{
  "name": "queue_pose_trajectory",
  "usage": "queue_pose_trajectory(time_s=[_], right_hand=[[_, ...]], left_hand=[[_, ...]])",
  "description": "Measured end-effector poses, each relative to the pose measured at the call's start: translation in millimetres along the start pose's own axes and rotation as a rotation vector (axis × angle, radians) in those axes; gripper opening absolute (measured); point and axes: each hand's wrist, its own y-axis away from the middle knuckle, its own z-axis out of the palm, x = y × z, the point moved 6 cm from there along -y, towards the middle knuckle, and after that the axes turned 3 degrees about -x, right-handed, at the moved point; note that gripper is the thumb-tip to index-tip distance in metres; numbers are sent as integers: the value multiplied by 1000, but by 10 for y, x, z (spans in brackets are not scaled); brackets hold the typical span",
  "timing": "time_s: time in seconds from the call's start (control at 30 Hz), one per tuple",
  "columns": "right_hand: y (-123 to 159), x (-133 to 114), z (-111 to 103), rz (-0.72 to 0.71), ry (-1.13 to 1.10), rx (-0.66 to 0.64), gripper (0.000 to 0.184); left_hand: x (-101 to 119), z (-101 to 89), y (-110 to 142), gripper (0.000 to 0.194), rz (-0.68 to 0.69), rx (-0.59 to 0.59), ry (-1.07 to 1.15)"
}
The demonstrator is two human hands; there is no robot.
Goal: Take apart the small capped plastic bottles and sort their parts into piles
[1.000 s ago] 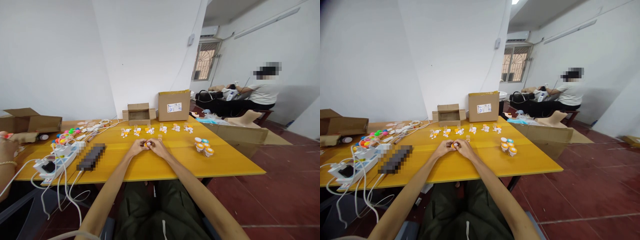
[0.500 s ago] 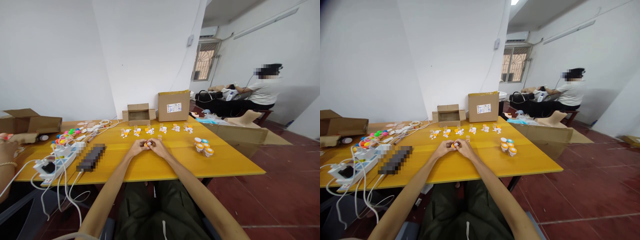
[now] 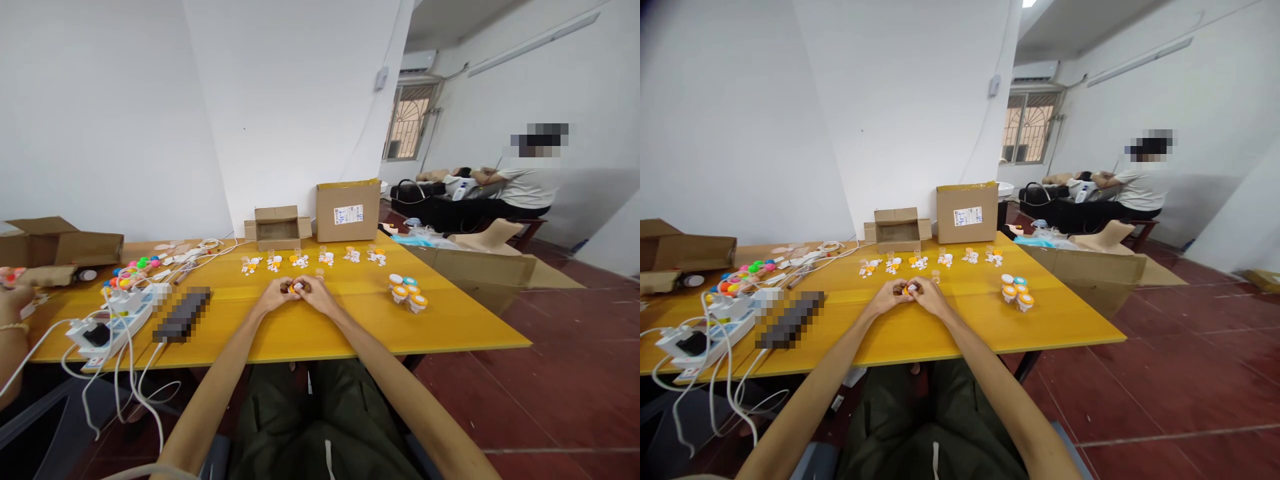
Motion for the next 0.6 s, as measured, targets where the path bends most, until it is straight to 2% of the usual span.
queue_pose_trajectory(time_s=[0.6], right_hand=[[12,-26,-17,16,37,1,10]], left_hand=[[-21,-12,-12,35,26,14,-55]])
